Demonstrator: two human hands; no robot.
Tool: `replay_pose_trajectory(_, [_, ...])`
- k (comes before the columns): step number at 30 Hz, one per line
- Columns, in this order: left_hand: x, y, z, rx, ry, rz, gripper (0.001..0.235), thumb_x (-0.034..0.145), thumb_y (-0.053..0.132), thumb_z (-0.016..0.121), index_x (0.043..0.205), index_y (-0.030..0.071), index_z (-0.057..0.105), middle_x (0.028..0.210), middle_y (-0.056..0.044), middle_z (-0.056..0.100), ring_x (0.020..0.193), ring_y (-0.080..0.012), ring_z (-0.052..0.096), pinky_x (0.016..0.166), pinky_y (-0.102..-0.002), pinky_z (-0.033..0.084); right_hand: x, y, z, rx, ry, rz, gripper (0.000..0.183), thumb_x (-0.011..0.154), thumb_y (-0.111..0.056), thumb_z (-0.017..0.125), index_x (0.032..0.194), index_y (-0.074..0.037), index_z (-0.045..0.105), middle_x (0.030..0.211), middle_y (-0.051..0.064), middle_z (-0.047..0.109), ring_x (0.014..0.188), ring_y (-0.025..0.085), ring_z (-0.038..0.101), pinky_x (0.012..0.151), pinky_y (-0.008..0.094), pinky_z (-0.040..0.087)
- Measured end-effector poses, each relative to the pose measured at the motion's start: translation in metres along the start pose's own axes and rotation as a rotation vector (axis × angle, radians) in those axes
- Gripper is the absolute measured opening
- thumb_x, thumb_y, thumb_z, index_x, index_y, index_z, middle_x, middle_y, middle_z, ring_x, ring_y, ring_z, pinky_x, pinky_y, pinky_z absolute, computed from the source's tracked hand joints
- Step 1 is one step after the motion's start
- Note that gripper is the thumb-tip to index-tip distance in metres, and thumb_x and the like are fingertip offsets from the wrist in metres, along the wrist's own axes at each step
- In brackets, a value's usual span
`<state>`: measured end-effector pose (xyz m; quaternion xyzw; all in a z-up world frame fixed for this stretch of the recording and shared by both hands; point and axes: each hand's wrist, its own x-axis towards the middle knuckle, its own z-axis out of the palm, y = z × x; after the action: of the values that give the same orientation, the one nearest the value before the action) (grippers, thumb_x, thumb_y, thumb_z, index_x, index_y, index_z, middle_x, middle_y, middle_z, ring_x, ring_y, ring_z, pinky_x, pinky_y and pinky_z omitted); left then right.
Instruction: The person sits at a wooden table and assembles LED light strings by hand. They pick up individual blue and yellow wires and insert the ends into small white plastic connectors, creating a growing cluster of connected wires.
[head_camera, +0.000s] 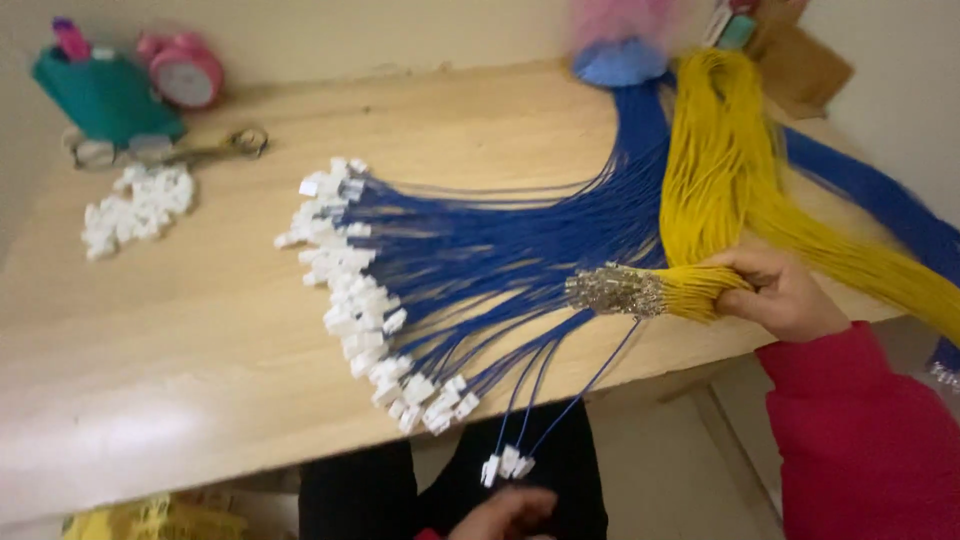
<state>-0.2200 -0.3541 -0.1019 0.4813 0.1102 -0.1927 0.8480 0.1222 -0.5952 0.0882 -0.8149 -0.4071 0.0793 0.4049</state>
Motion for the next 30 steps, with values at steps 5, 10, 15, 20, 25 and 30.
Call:
replay_pose_trajectory(5, [0.065,-0.041,-0.019,0.125,-0.118,0.010,0.111,0.072,0.049,0.078,0.150,0.021,0.004,0.150,-0.019,0.035,0.130,-0.0303,0.051,0.097,-0.038,0.048,-0.003,0.019,0.008,0.008,0.007,0.000,0.031,0.075,-0.012,0.067,0.105,-0.004,0.072,0.089,0.007,0.068,0.080,0.017,0.062,0.070,0.030,0.047])
replay_pose_trajectory(10, [0.095,-0.033,-0.008,-0.523,-0.288,0.089,0.119,0.083,0.064,0.082,0.152,0.019,-0.003,0.159,-0.020,0.016,0.143,-0.0435,0.021,0.118,-0.050,0.019,-0.008,0.019,0.007,0.118,0.043,-0.031,0.037,0.082,-0.028,0.064,0.107,0.000,0.070,0.089,0.008,0.065,0.079,0.017,0.060,0.066,0.029,0.047])
replay_pose_trajectory(15, [0.046,0.046,0.028,-1.057,0.443,0.075,0.022,0.091,0.024,0.057,0.112,0.025,0.061,0.135,-0.011,0.064,0.116,-0.0399,0.061,0.096,-0.048,0.046,-0.011,0.032,0.008,0.212,-0.018,0.007,0.039,0.082,-0.027,0.066,0.108,0.002,0.069,0.091,0.009,0.069,0.080,0.016,0.062,0.069,0.028,0.047])
replay_pose_trajectory(20, [0.016,0.024,0.023,-0.987,0.240,0.230,0.057,0.075,-0.013,0.063,0.128,0.008,0.053,0.137,-0.028,0.056,0.113,-0.0453,0.060,0.086,-0.050,0.053,-0.012,0.034,0.011,0.044,0.058,-0.005,0.029,0.076,-0.012,0.067,0.103,-0.001,0.070,0.090,0.008,0.067,0.086,0.018,0.060,0.075,0.031,0.044])
replay_pose_trajectory(25, [-0.007,0.045,0.023,-0.832,0.235,0.321,0.066,0.073,-0.013,0.066,0.134,0.010,0.051,0.135,-0.025,0.059,0.109,-0.0405,0.064,0.084,-0.045,0.055,-0.015,0.045,0.015,0.174,0.044,0.029,0.027,0.080,-0.009,0.067,0.105,0.003,0.068,0.088,0.010,0.066,0.077,0.017,0.062,0.065,0.028,0.049])
replay_pose_trajectory(30, [-0.024,0.102,0.039,-0.679,0.431,0.487,0.058,0.074,-0.020,0.062,0.126,0.006,0.055,0.127,-0.025,0.064,0.105,-0.0376,0.066,0.084,-0.039,0.055,-0.014,0.021,0.022,0.201,-0.015,0.245,0.041,0.071,0.010,0.071,0.112,0.007,0.072,0.095,0.019,0.073,0.080,0.027,0.069,0.072,0.035,0.056])
